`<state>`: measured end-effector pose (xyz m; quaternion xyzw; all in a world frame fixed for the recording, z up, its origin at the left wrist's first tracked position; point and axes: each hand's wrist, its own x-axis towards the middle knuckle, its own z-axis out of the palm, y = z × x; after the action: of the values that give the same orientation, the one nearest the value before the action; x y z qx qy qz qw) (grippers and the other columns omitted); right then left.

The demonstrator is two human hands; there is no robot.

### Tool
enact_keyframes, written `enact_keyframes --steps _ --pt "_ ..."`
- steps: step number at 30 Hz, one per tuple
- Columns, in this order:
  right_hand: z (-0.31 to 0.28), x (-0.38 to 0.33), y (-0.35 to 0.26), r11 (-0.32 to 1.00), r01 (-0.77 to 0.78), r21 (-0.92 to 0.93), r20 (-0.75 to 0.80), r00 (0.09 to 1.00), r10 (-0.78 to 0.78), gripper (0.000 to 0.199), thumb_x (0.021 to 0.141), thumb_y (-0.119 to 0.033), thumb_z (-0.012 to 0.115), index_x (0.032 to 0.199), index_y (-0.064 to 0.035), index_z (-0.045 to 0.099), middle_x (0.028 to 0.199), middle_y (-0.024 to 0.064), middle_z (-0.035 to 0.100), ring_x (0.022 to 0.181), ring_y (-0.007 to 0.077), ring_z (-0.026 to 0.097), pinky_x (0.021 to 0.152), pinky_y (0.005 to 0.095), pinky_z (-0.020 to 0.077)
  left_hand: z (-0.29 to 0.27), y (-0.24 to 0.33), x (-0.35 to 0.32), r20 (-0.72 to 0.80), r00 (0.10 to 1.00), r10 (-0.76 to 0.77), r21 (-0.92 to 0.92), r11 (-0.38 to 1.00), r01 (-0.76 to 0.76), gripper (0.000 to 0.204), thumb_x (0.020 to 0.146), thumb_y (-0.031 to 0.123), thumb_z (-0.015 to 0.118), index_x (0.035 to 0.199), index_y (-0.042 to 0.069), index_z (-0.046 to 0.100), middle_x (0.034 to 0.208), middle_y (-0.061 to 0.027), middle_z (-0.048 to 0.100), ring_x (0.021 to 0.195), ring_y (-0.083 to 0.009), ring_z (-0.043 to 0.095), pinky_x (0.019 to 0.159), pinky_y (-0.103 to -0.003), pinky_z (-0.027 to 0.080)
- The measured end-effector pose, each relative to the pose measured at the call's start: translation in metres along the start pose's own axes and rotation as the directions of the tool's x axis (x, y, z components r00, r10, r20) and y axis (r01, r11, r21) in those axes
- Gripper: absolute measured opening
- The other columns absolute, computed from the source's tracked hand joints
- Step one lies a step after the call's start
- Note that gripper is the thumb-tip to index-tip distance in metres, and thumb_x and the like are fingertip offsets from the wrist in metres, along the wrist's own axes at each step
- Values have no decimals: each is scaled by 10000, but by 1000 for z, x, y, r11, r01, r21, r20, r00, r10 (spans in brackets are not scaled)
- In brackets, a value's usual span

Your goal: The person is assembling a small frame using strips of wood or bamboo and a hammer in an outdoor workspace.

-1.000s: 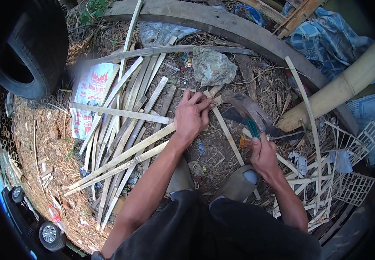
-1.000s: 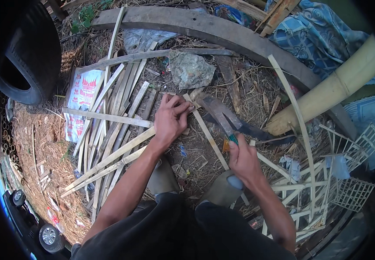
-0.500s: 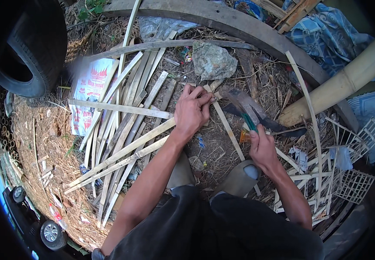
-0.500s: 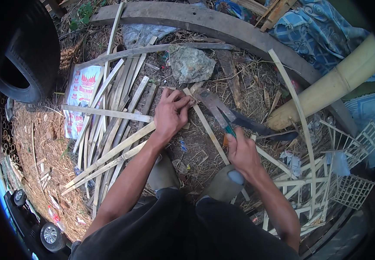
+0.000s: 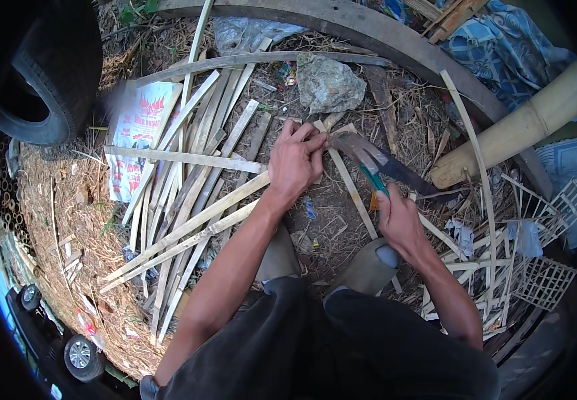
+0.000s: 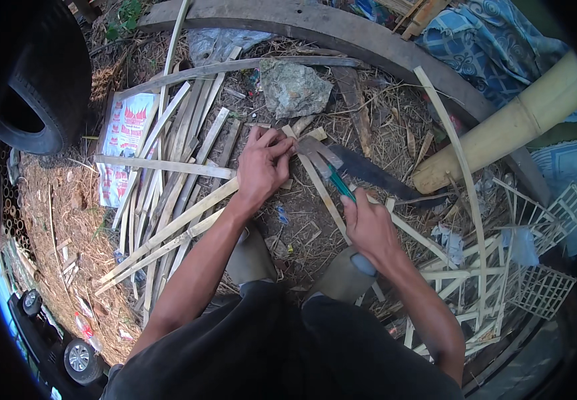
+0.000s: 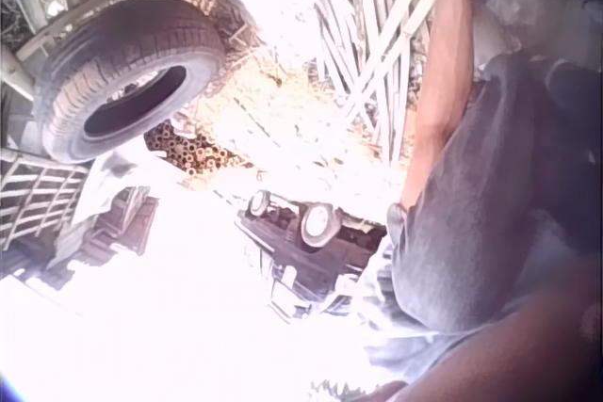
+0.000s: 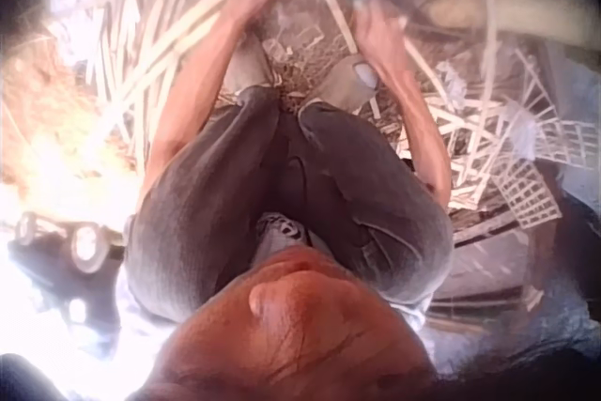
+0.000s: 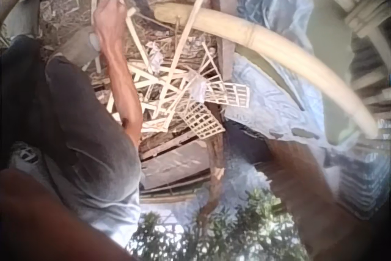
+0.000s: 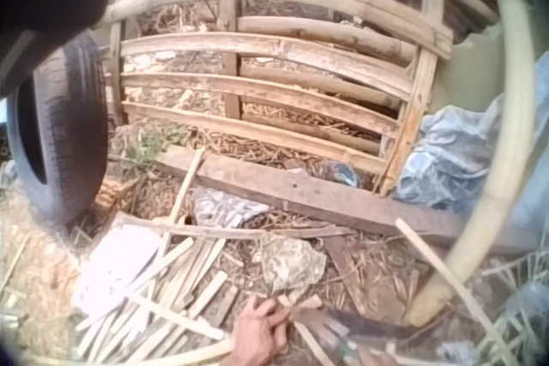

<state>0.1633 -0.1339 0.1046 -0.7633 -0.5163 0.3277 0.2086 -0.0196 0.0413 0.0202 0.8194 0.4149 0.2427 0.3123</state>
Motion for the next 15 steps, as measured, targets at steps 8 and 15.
enact_keyframes --steps 8,15 --pt "-2 13 12 976 -8 -216 66 998 23 224 1074 -175 501 1113 32 577 611 209 578 576 463 634 528 463 475 -4 3 3 21 1000 -16 -3 1000 16 171 836 99 749 996 115 808 960 -35 688 949 -265 614 780 -401 557" --pt "-6 5 16 986 167 -24 -116 979 -168 256 1081 -196 499 1117 47 572 653 243 597 602 458 650 536 469 482 -2 7 6 34 999 -16 1 1000 16 173 853 134 753 1016 114 807 957 -36 687 949 -261 614 785 -403 554"
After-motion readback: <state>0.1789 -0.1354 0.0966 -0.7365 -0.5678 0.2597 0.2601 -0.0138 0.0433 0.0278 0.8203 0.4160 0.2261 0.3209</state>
